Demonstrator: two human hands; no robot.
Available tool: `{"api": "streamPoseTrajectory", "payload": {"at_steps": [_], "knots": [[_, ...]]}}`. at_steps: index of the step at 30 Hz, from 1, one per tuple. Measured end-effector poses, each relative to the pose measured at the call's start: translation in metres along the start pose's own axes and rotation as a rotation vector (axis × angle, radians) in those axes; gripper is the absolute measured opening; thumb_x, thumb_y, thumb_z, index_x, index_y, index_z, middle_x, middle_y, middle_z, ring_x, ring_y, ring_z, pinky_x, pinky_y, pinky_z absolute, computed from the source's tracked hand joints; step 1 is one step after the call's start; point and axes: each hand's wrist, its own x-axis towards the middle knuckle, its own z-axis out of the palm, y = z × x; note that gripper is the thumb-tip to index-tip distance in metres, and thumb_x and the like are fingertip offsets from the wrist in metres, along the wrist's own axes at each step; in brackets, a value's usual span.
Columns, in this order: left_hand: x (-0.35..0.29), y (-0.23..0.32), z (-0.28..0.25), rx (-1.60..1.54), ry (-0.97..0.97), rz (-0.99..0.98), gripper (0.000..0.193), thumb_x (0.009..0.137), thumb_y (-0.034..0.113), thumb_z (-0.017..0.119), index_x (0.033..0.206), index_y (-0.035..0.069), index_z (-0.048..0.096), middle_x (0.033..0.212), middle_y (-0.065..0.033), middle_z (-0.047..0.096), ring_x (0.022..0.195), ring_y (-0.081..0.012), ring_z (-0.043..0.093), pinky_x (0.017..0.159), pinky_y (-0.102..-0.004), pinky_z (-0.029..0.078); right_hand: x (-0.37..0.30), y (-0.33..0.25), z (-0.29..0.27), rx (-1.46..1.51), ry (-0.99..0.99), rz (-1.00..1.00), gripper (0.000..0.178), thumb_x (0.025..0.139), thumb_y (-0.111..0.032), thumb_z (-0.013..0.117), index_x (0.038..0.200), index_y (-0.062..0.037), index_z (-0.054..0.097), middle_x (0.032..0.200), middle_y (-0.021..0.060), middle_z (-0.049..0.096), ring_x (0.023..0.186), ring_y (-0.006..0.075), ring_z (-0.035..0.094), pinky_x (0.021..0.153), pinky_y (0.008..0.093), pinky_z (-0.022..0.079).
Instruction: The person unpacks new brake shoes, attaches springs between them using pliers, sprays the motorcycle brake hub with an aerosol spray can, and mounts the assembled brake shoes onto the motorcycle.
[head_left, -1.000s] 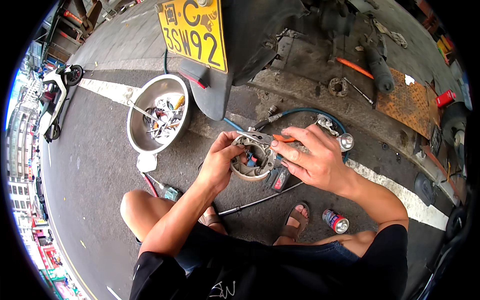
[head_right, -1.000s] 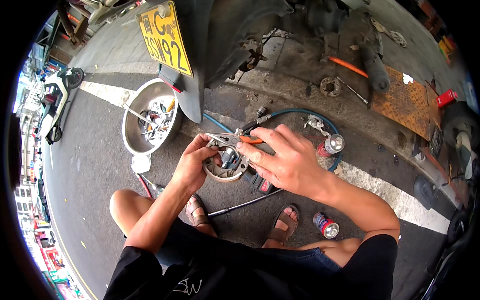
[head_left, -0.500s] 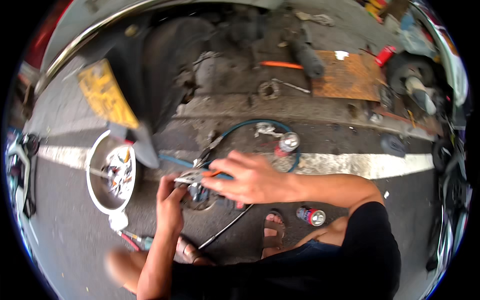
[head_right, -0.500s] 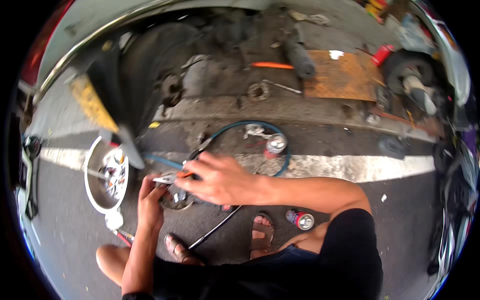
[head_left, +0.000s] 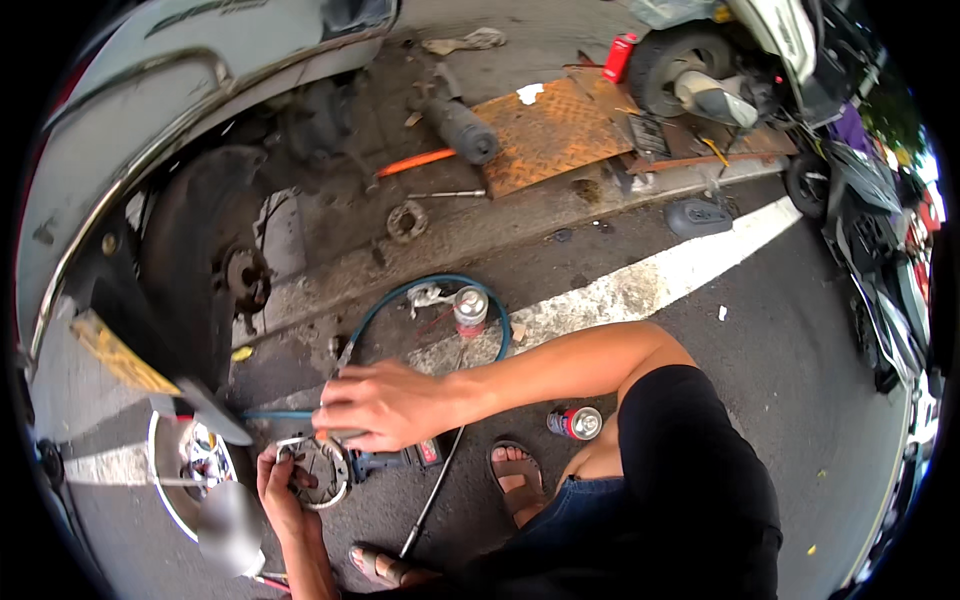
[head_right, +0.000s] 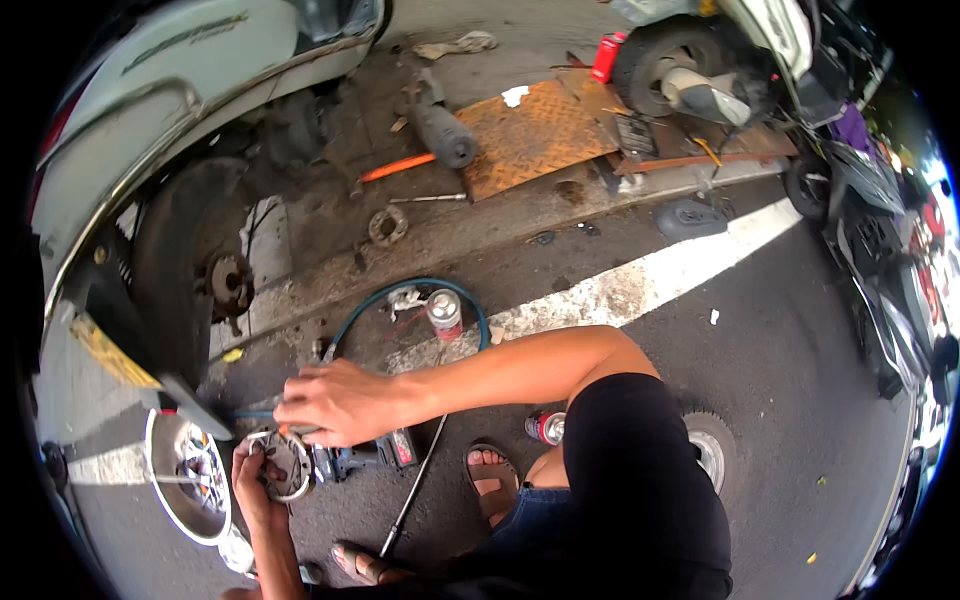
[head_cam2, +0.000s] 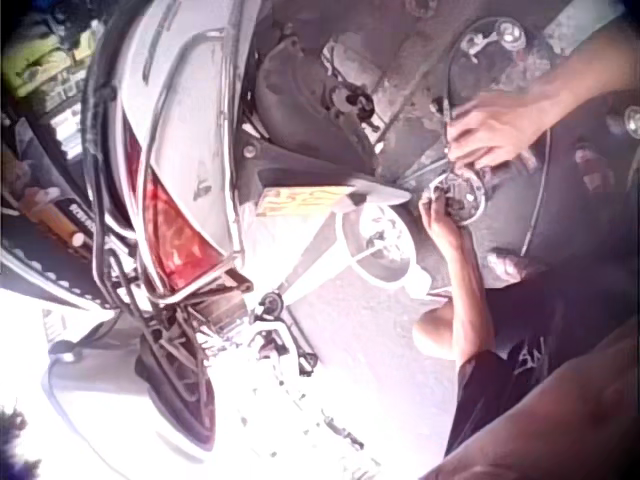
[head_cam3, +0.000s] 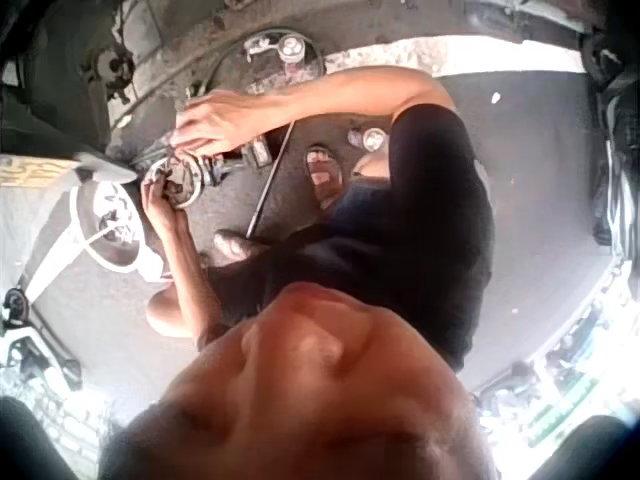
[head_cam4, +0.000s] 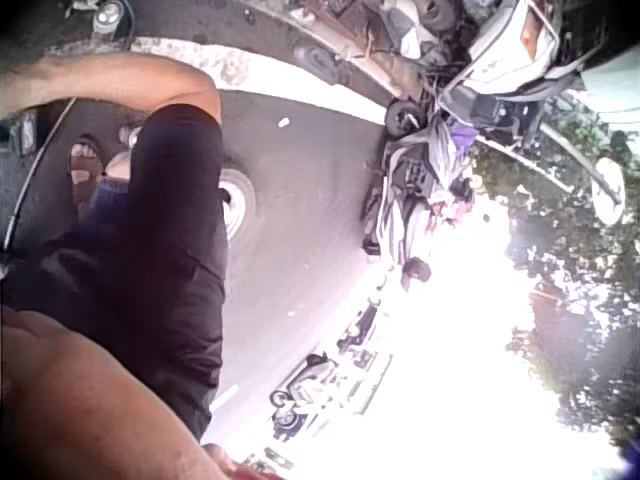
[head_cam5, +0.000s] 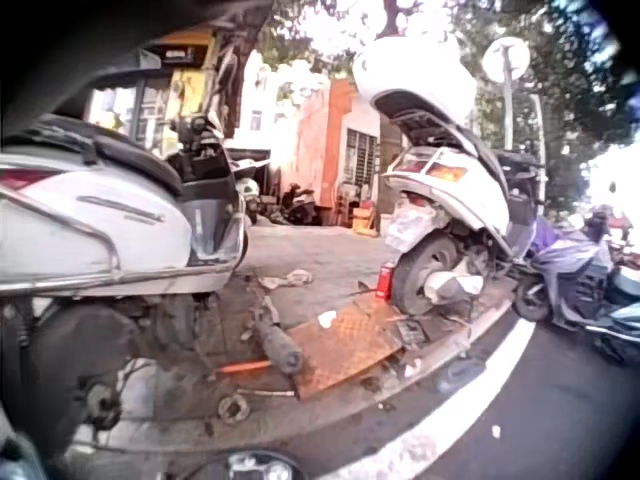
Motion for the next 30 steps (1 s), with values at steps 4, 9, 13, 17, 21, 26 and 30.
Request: {"api": "streamPoseTrajectory", "payload": {"at_steps": [4,9,13,17,21,26,30], "knots": [[0.012,-0.003,0.029,-0.128,-0.17,-0.051,0.016,0.088,0.002,0.055,0.103,0.004,0.058,0.086,-0.0057,0.06,0.066,-0.0128,0.054,0.065,-0.0284,0.048,-0.011,0.0,-0.035,-0.055,-0.022,0.159,0.036,0.075,-0.017,0.074,0.106,-0.008,0.059,0.097,0.0072,0.061,0.09,0.0284,0.063,0.071,0.0406,0.054],[0.0,-0.001,0.012,-0.259,-0.165,-0.034,0.027,0.082,-0.005,0.053,0.107,0.005,0.055,0.091,-0.007,0.062,0.067,-0.0147,0.057,0.065,-0.0278,0.05,-0.003,-0.001,-0.022,-0.001,-0.082,0.153,0.044,0.077,-0.017,0.074,0.117,-0.0085,0.058,0.102,0.0093,0.061,0.092,0.0293,0.063,0.075,0.0397,0.054],[-0.004,0.0,0.007,-0.28,-0.154,-0.037,0.029,0.081,-0.005,0.052,0.109,0.004,0.055,0.09,-0.0073,0.061,0.067,-0.0156,0.058,0.065,-0.0283,0.051,0.005,-0.008,-0.019,-0.06,-0.106,0.055,0.047,0.076,-0.016,0.074,0.122,-0.0136,0.062,0.105,0.0066,0.061,0.093,0.0272,0.062,0.076,0.0391,0.055],[-0.002,0.001,0.009,-0.304,-0.124,-0.087,0.03,0.081,-0.006,0.051,0.11,0.003,0.055,0.087,-0.0076,0.06,0.067,-0.0167,0.058,0.065,-0.0294,0.051,0.005,-0.014,-0.02,-0.108,-0.117,0.026,0.047,0.075,-0.016,0.075,0.121,-0.0158,0.064,0.107,0.005,0.06,0.092,0.0245,0.061,0.073,0.0372,0.055],[0.002,0.0,0.015,-0.271,-0.133,-0.071,0.028,0.082,-0.003,0.05,0.109,0.003,0.055,0.086,-0.0068,0.058,0.067,-0.0164,0.055,0.066,-0.0314,0.048,-0.002,-0.009,-0.016,-0.116,-0.161,0.023,0.042,0.077,-0.017,0.074,0.118,-0.015,0.065,0.105,0.0045,0.059,0.09,0.0245,0.061,0.071,0.0373,0.055],[0.006,-0.006,0.013,-0.202,-0.095,-0.105,0.026,0.082,-0.007,0.05,0.106,0.001,0.054,0.088,-0.0085,0.06,0.067,-0.0155,0.055,0.063,-0.028,0.048,-0.01,0.017,-0.022,0.047,-0.076,0.099,0.035,0.078,-0.02,0.072,0.111,-0.0105,0.067,0.096,0.009,0.063,0.089,0.029,0.064,0.073,0.042,0.054],[0.002,-0.019,0.001,-0.103,-0.092,-0.115,0.023,0.085,-0.003,0.054,0.108,0.003,0.055,0.089,-0.0077,0.061,0.065,-0.0134,0.055,0.062,-0.0275,0.049,-0.029,0.051,-0.027,-0.091,-0.116,0.221,0.025,0.08,-0.027,0.068,0.096,-0.0081,0.066,0.091,0.0131,0.063,0.086,0.0338,0.066,0.07,0.0475,0.051]]}}
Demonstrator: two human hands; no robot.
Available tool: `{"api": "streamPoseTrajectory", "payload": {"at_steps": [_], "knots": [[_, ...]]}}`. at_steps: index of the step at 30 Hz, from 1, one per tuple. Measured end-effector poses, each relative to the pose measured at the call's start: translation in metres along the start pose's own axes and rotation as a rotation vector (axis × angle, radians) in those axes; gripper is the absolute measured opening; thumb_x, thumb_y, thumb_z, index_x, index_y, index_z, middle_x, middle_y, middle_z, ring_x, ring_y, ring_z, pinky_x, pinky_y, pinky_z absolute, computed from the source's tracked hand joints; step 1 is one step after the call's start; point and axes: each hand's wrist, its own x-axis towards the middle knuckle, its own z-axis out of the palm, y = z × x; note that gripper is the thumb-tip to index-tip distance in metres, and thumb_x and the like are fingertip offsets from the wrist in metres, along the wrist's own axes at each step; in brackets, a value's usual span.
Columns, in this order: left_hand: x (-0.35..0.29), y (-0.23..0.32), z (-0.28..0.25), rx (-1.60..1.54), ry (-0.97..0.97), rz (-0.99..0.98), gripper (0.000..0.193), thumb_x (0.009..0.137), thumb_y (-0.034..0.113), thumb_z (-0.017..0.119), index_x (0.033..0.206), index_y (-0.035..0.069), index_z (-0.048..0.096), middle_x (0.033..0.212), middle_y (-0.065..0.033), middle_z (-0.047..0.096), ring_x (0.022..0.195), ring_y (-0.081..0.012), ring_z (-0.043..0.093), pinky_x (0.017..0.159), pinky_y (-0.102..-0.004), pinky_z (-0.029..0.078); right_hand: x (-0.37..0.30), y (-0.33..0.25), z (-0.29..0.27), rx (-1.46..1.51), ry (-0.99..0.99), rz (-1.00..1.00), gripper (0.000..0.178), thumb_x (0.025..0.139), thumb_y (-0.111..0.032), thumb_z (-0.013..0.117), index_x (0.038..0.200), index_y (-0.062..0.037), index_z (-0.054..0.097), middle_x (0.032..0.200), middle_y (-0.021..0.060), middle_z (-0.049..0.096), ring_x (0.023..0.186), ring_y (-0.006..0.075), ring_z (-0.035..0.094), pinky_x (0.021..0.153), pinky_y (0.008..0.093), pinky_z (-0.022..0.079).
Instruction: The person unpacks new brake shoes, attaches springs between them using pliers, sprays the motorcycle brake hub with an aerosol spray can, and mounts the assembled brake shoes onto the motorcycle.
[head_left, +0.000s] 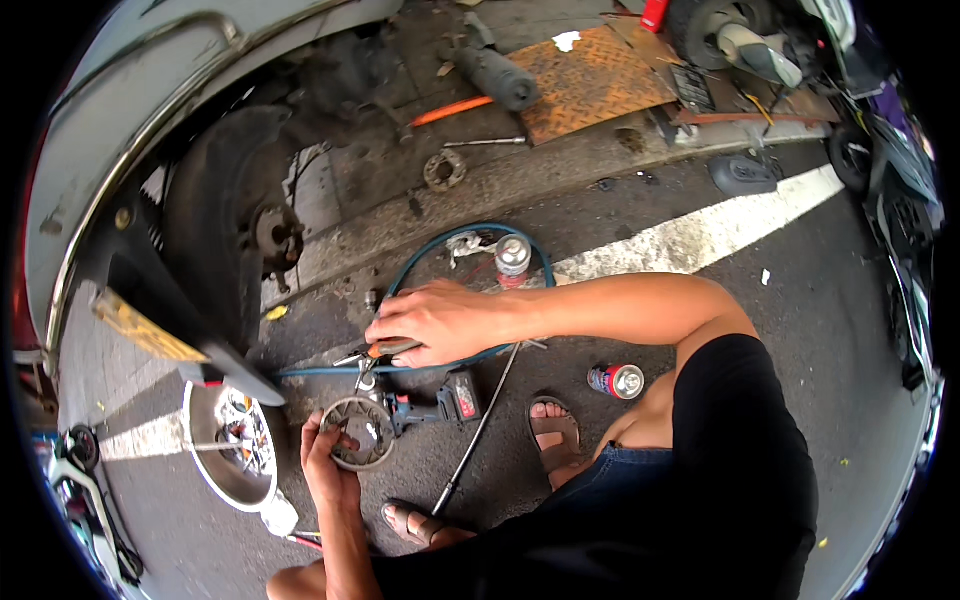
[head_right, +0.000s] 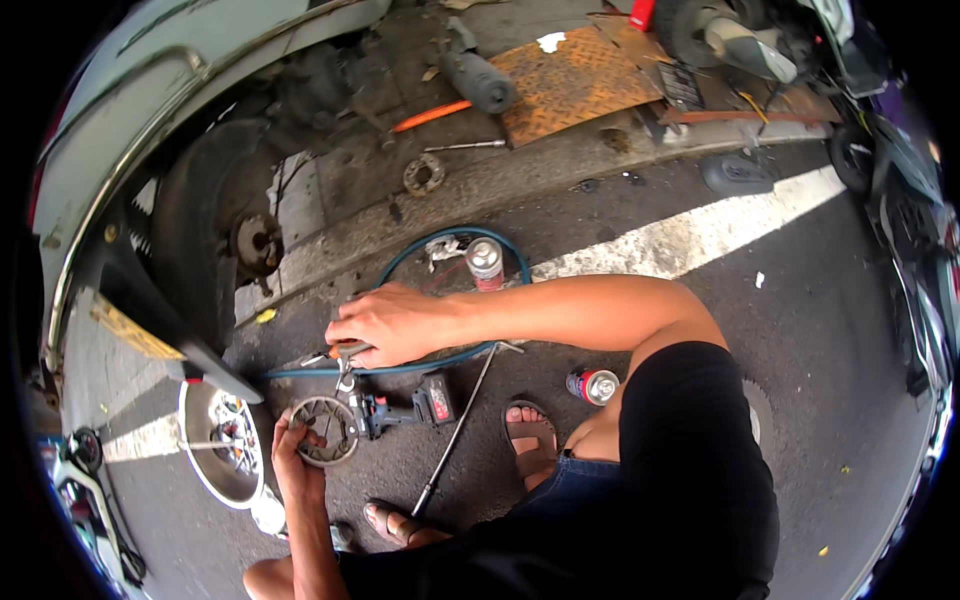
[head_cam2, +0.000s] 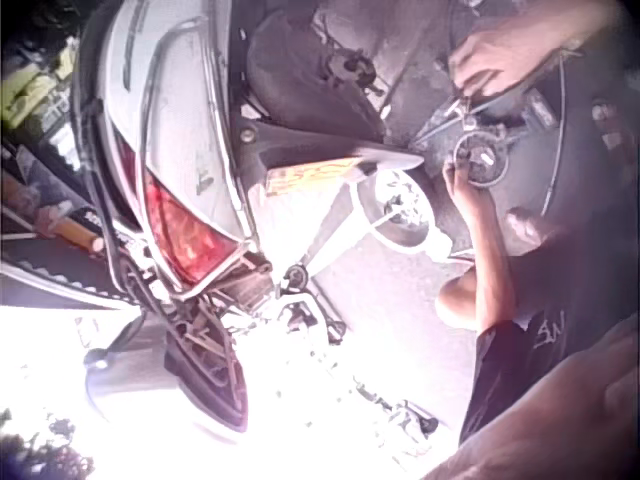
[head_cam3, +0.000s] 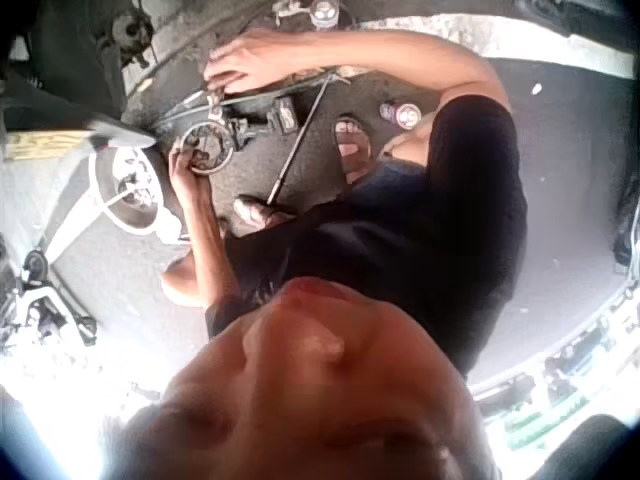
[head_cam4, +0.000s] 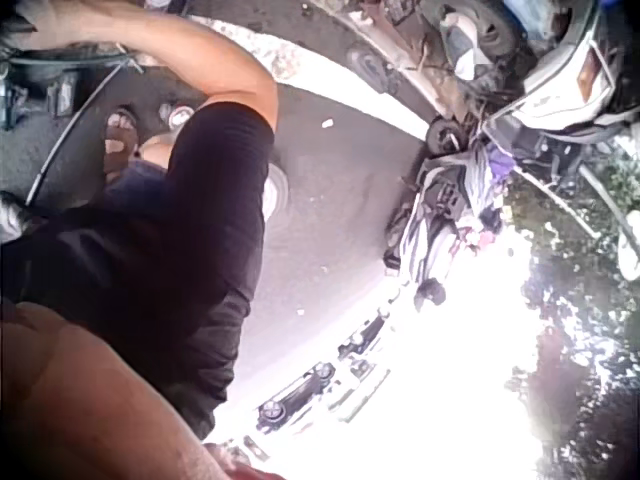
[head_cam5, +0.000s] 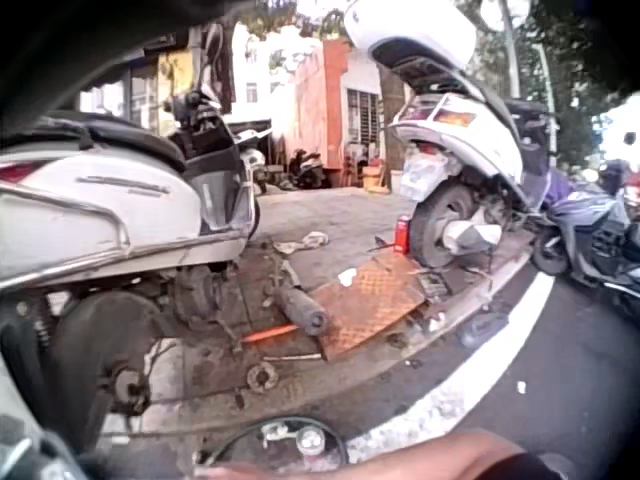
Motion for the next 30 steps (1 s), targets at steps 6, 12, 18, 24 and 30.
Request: {"api": "streamPoseTrajectory", "payload": {"at_steps": [6,12,18,24,30], "knots": [[0.002,-0.023,0.002,0.12,-0.103,0.006,0.012,0.089,0.005,0.064,0.099,0.005,0.056,0.09,-0.0061,0.064,0.068,-0.0128,0.057,0.063,-0.0263,0.049,-0.076,0.032,-0.006,-0.168,-0.528,0.21,0.028,0.075,-0.026,0.07,0.096,-0.0082,0.065,0.088,0.0142,0.065,0.092,0.0339,0.065,0.073,0.048,0.051],[0.017,-0.035,-0.003,0.228,-0.219,-0.057,0.016,0.094,0.021,0.064,0.097,0.006,0.06,0.082,-0.0052,0.062,0.073,-0.0136,0.057,0.072,-0.0286,0.048,-0.199,0.077,-0.026,-0.117,-0.116,0.446,0.036,0.08,-0.035,0.07,0.105,-0.0106,0.062,0.099,0.0128,0.062,0.093,0.0334,0.062,0.077,0.0462,0.051],[0.038,-0.054,-0.028,0.343,-0.243,-0.14,0.017,0.091,0.02,0.066,0.098,0.006,0.059,0.098,-0.0083,0.064,0.081,-0.0168,0.059,0.079,-0.032,0.048,-0.365,0.054,-0.119,-0.26,0.14,1.018,0.046,0.085,-0.037,0.068,0.12,-0.0088,0.058,0.106,0.0154,0.063,0.104,0.0372,0.059,0.09,0.0454,0.048],[0.058,-0.076,-0.032,0.391,-0.151,-0.164,0.014,0.092,0.013,0.062,0.102,0.003,0.062,0.097,-0.0067,0.063,0.09,-0.0176,0.058,0.084,-0.0338,0.047,-0.399,-0.03,-0.015,-0.013,-0.165,1.095,0.085,0.072,-0.028,0.081,0.143,-0.0131,0.037,0.14,0.0167,0.043,0.125,0.0369,0.045,0.102,0.0455,0.042],[0.063,-0.118,-0.019,0.248,-0.107,-0.221,0.011,0.09,0.01,0.067,0.097,0.002,0.065,0.086,-0.0066,0.066,0.075,-0.016,0.062,0.072,-0.0296,0.05,-0.366,-0.024,0.077,-0.016,0.271,0.875,0.078,0.069,-0.03,0.084,0.134,-0.0064,0.047,0.131,0.0168,0.052,0.121,0.0354,0.05,0.101,0.0424,0.043]]}}
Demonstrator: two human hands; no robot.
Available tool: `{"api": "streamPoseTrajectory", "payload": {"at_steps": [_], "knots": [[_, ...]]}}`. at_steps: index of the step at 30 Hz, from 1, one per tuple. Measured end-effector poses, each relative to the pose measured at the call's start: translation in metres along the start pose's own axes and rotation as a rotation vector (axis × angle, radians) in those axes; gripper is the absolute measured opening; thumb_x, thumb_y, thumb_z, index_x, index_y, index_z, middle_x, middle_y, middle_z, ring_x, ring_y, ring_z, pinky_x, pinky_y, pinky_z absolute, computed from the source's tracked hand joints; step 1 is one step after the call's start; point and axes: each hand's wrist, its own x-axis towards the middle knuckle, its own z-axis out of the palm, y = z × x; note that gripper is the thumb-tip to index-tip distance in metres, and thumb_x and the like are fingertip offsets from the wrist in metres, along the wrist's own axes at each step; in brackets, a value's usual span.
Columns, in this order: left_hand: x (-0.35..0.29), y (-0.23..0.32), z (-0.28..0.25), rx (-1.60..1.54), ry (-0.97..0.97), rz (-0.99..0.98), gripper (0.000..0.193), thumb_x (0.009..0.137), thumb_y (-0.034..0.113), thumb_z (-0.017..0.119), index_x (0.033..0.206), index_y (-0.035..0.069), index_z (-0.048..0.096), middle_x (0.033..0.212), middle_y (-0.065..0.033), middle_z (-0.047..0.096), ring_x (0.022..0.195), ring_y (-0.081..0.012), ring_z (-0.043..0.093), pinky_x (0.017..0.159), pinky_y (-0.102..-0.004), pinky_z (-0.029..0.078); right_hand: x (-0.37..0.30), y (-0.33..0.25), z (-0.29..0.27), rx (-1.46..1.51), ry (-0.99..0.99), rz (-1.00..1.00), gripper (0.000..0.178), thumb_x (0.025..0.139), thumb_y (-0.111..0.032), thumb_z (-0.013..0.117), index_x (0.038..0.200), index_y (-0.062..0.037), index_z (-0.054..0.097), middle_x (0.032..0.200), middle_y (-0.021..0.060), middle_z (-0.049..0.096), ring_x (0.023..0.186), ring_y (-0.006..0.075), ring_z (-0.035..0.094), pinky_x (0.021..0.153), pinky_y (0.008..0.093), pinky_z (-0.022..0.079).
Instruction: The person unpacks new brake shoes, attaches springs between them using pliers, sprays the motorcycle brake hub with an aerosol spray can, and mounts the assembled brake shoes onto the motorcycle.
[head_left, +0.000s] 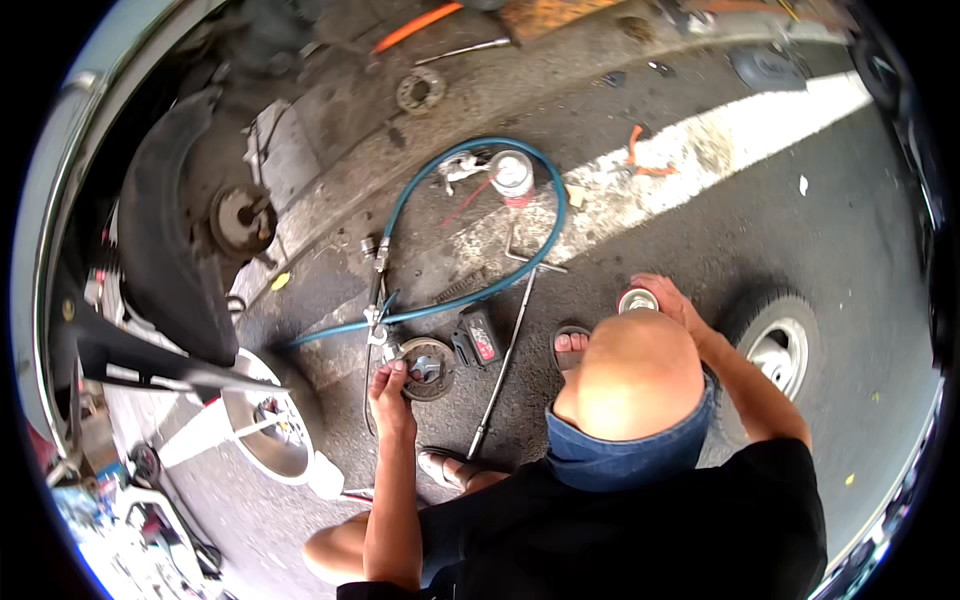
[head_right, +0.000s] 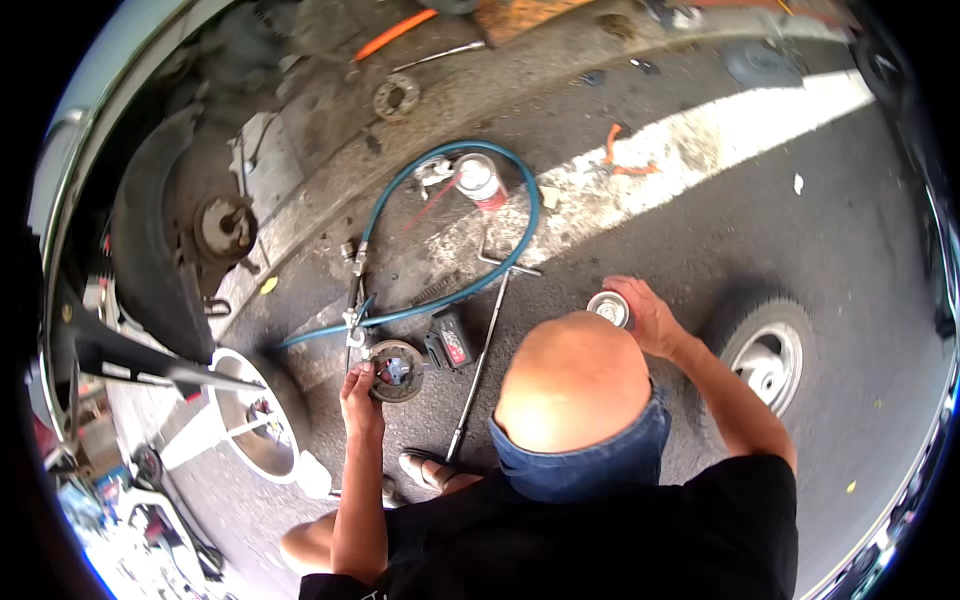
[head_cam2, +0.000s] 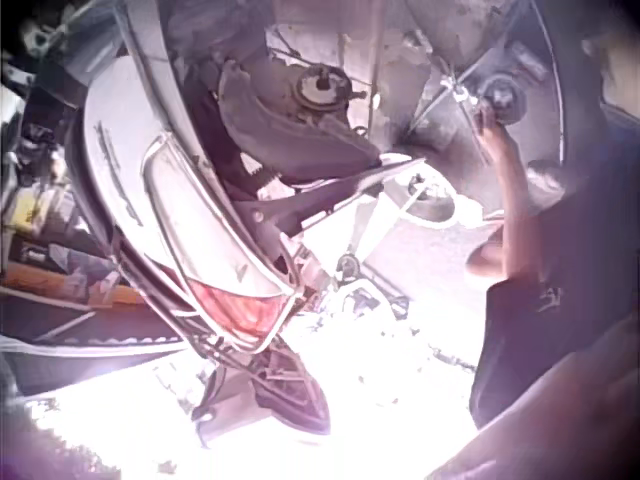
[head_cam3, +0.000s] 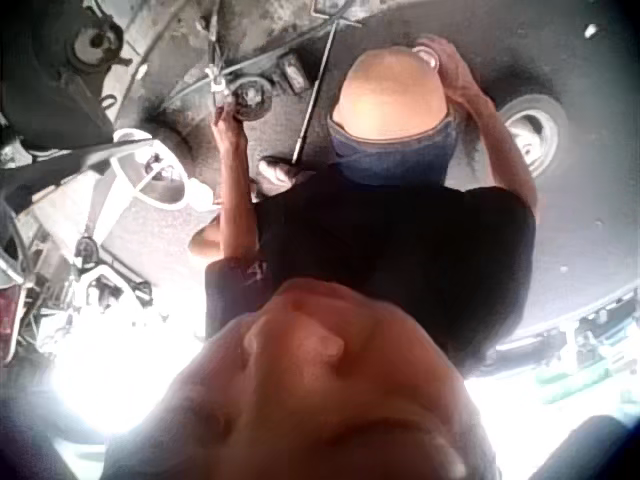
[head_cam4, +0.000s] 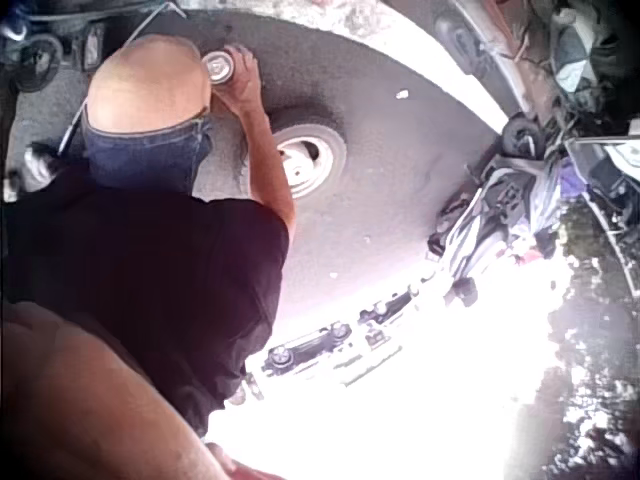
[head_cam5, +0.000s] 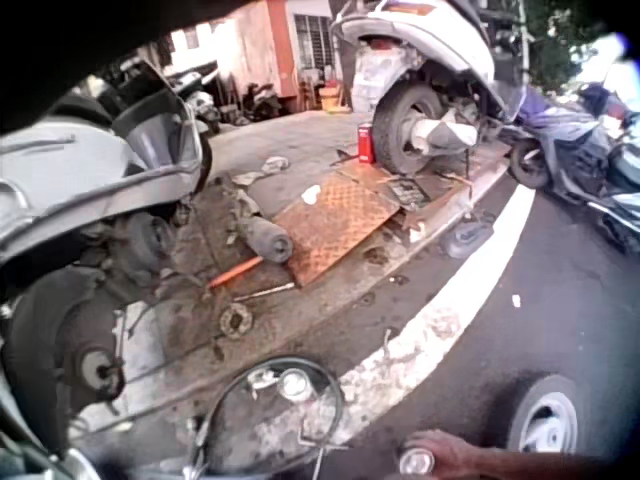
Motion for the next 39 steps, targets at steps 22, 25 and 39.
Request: {"api": "streamPoseTrajectory", "payload": {"at_steps": [22,25,39], "knots": [[-0.017,-0.126,-0.074,0.058,0.365,-0.075,0.012,0.087,0.013,0.07,0.092,0.006,0.061,0.087,-0.0071,0.069,0.073,-0.0142,0.064,0.068,-0.0261,0.049,0.187,0.001,-0.059,0.055,0.203,0.026,0.07,0.081,-0.019,0.075,0.139,-0.003,0.04,0.136,0.0177,0.049,0.127,0.0316,0.048,0.106,0.0405,0.039],[-0.02,-0.124,-0.072,0.03,0.386,-0.092,0.01,0.088,0.012,0.069,0.09,0.007,0.061,0.084,-0.0055,0.069,0.075,-0.0132,0.062,0.069,-0.0253,0.047,0.223,-0.057,-0.078,-0.02,0.239,-0.135,0.074,0.077,-0.019,0.077,0.14,-0.0064,0.041,0.138,0.018,0.047,0.131,0.033,0.045,0.108,0.0419,0.037],[-0.031,-0.139,-0.075,0.341,0.504,-0.101,0.05,0.082,0.021,0.075,0.126,0.002,0.059,0.111,-0.0121,0.064,0.096,-0.0189,0.059,0.084,-0.0287,0.046,0.354,-0.112,0.02,0.054,-0.496,-0.384,0.063,0.073,-0.017,0.079,0.129,-0.0099,0.05,0.123,0.013,0.056,0.116,0.0298,0.057,0.099,0.0394,0.045]]}}
